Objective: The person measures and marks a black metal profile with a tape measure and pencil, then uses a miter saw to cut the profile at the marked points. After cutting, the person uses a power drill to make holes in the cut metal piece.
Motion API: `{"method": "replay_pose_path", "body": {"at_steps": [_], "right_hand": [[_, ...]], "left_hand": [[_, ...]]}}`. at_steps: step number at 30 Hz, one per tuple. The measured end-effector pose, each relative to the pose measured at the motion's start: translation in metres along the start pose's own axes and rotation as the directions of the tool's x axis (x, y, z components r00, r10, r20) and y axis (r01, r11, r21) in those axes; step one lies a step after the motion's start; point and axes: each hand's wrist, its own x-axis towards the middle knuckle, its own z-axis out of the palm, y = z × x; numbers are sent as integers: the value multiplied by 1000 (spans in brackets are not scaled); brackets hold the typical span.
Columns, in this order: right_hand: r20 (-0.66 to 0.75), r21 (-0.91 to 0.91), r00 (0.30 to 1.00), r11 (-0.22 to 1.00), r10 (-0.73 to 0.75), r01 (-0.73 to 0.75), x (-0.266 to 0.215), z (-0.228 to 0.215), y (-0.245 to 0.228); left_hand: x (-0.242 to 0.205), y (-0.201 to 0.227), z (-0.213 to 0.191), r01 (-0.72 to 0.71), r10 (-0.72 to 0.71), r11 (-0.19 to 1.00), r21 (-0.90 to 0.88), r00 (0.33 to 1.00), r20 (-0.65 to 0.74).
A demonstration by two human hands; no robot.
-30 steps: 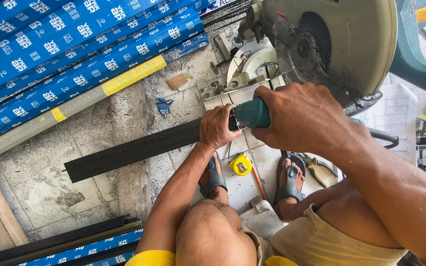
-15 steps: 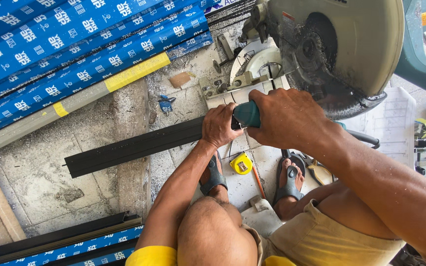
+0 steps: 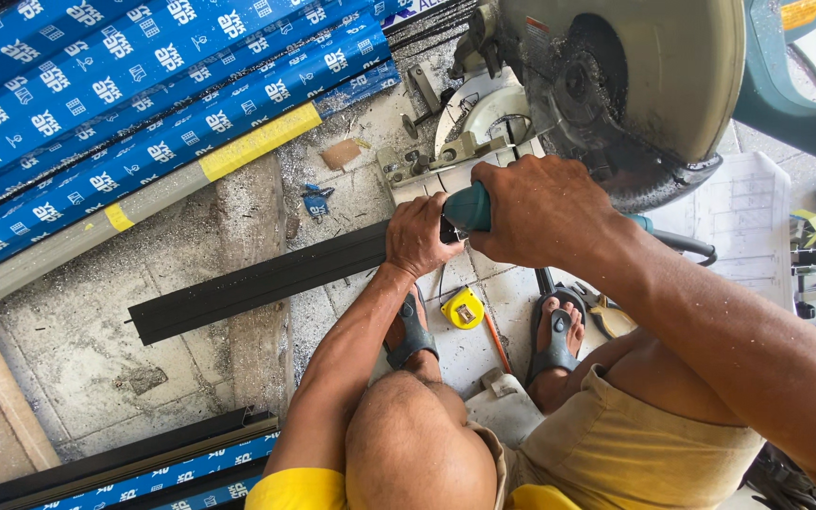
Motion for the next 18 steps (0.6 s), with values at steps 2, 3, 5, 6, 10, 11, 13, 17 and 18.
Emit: {"method": "replay_pose_path", "body": {"at_steps": [2, 3, 5, 6, 10, 11, 13, 17, 18], "right_hand": [[9, 14, 1000, 1000, 7, -7, -1, -1, 0], [9, 3, 1000, 1000, 1, -1, -1, -2, -1], [7, -7, 1000, 1000, -3, 3, -1, -2, 0], [5, -10, 1000, 1000, -4, 4, 0, -1, 0], [12, -11, 1000, 1000, -6, 6, 0, -3, 0], [13, -9, 1000, 1000, -5, 5, 0, -2, 1], [16, 1, 1000, 1000, -13, 13, 2, 1, 3], [9, 12, 1000, 1000, -14, 13, 1, -3, 4], [13, 8, 1000, 1000, -11, 11, 1, -2, 4]], "left_hand": [[-1, 0, 0, 7, -6, 1000, -9, 1000, 9], [-2, 0, 0, 11, -11, 1000, -9, 1000, 8], [0, 0, 1, 12, -12, 1000, -9, 1000, 7], [0, 0, 0, 10, -10, 1000, -5, 1000, 9], [-2, -1, 1, 14, -13, 1000, -15, 1000, 21], [-2, 0, 0, 13, -13, 1000, -16, 1000, 22], [-2, 0, 0, 24, -24, 1000, -13, 999, 31], [-4, -2, 4, 12, -12, 1000, 8, 999, 41], [-4, -2, 3, 16, -16, 1000, 5, 999, 45]]}}
